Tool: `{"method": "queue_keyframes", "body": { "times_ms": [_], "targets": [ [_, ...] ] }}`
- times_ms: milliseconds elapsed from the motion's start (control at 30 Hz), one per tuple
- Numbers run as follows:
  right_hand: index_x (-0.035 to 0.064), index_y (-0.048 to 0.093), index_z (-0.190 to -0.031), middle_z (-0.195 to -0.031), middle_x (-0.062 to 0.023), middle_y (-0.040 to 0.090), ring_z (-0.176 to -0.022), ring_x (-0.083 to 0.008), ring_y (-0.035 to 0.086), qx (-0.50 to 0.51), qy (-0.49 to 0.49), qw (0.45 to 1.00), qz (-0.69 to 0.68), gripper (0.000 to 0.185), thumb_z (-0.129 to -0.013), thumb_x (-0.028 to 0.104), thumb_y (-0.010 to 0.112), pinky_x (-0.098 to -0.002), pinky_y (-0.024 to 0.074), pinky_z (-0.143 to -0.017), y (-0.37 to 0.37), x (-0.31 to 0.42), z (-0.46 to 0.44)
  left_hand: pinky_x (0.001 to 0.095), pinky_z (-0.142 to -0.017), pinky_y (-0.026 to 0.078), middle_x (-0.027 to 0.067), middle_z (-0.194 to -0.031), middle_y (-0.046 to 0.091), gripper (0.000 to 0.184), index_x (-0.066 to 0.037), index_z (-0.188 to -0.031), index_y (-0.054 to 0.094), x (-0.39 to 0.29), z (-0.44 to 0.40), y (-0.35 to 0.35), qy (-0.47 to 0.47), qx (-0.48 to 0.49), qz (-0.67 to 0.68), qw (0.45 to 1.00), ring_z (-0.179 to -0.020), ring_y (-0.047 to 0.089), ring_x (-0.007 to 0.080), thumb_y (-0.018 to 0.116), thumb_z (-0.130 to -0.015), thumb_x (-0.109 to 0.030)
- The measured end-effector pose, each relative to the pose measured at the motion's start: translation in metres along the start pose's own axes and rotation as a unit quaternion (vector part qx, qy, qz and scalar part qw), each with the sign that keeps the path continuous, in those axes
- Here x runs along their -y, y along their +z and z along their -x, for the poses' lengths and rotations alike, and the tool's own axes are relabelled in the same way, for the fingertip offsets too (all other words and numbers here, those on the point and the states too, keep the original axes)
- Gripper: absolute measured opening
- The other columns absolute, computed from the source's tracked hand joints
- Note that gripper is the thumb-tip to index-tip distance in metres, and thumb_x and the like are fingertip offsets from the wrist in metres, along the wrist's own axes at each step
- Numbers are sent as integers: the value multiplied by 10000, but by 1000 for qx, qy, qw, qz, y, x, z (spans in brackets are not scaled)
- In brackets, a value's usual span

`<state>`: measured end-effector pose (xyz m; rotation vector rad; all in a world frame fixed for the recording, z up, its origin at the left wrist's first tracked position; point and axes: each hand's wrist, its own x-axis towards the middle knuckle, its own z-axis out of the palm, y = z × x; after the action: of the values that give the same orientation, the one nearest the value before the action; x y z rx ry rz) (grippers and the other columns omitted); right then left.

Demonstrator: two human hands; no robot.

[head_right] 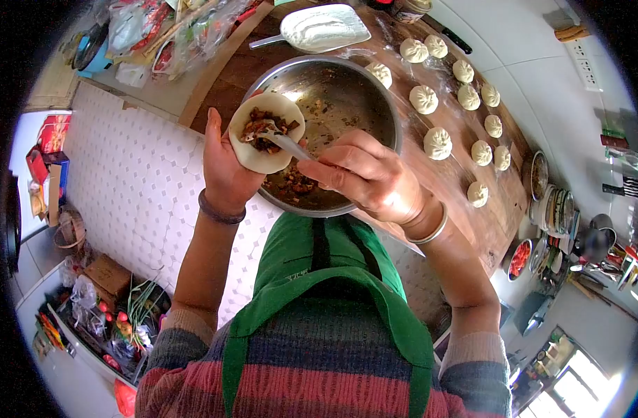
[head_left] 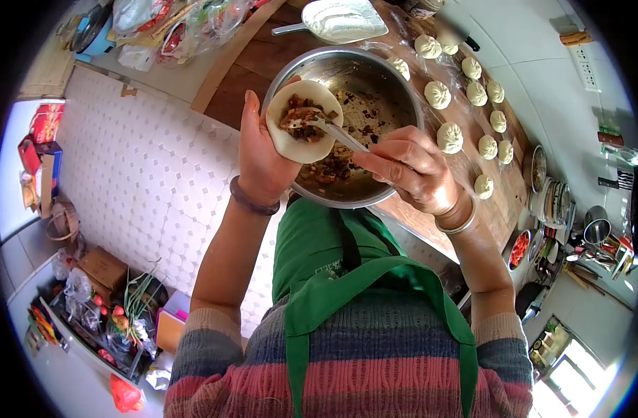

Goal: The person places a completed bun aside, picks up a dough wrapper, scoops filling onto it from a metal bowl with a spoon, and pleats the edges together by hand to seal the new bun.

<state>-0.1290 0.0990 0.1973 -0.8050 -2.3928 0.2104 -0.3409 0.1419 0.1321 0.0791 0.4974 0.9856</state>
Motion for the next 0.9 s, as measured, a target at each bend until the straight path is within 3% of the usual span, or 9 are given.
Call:
{"method": "queue_keyframes", "body": {
  "times_ms": [367, 433, 500, 567, 600, 700, 800, 833, 900],
  "targets": [
    [-7, 673, -1052, -880, -64, 614, -747, -183, 575, -3, 17, 999, -30, 415, -645, 33, 744, -290, 518, -618, -3, 0, 0, 538, -1045, 370, 188, -1335, 473, 706, -26, -1367, 393, -6, 2, -1, 17, -17, -8, 1000, -1253, 453, 342, 169, -974, -568],
    [-18, 662, -1064, -874, -71, 617, -728, -167, 577, -113, 17, 990, -86, 334, -738, 38, 709, -283, 505, -606, 11, -10, 10, 558, -1040, 370, 193, -1333, 472, 714, -22, -1374, 378, -7, 3, -5, 20, 2, -8, 1000, -1257, 447, 353, 159, -973, -572],
    [-23, 655, -1071, -865, -77, 623, -712, -152, 582, -168, 119, 968, -141, 253, -829, 51, 653, -278, 494, -602, 10, -9, 17, 580, -1031, 373, 202, -1330, 471, 722, -18, -1381, 359, -11, 4, -11, 22, 41, 0, 999, -1259, 442, 367, 147, -972, -575],
    [-23, 652, -1072, -853, -83, 632, -698, -139, 588, -164, 316, 915, -191, 197, -916, 72, 577, -275, 485, -606, -5, 4, 17, 616, -997, 391, 209, -1358, 438, 727, -25, -1388, 339, -14, 7, -19, 55, 43, -58, 996, -1249, 447, 390, 126, -969, -580],
    [-20, 656, -1047, -829, -94, 638, -684, -133, 595, -163, 376, 897, -168, 203, -962, 87, 506, -272, 480, -612, -3, 0, 26, 620, -1004, 378, 201, -1370, 430, 728, -38, -1395, 336, -18, 8, -25, 51, 41, -19, 998, -1261, 434, 391, 135, -965, -590],
    [-20, 658, -1024, -822, -120, 636, -679, -164, 607, -94, 482, 865, -104, 188, -946, 71, 513, -278, 482, -618, 15, -4, 61, 642, -1047, 287, 171, -1416, 392, 754, -93, -1431, 313, -23, 15, -34, 52, -21, 20, 998, -1321, 357, 391, 190, -933, -647],
    [-18, 660, -1011, -792, -132, 632, -708, -219, 639, -6, 460, 887, 43, 170, -920, 59, 539, -302, 496, -623, 27, -4, 97, 659, -1072, 218, 159, -1456, 343, 800, -113, -1452, 283, -24, 22, -41, 71, -67, 35, 995, -1349, 311, 390, 251, -899, -691],
    [-16, 661, -1011, -785, -132, 632, -710, -230, 644, 23, 448, 890, 80, 169, -915, 58, 542, -311, 499, -620, 29, -1, 101, 659, -1075, 215, 160, -1458, 339, 801, -115, -1453, 278, -22, 21, -52, 67, 5, 81, 994, -1350, 308, 391, 260, -897, -690],
    [-13, 663, -1015, -763, -114, 656, -650, -183, 644, -1, 536, 844, -28, 177, -924, 83, 545, -301, 519, -568, 39, 14, 101, 659, -1080, 209, 163, -1462, 331, 803, -118, -1457, 269, -19, 17, -73, 58, 151, 171, 972, -1354, 301, 392, 279, -894, -690]
  ]
}}
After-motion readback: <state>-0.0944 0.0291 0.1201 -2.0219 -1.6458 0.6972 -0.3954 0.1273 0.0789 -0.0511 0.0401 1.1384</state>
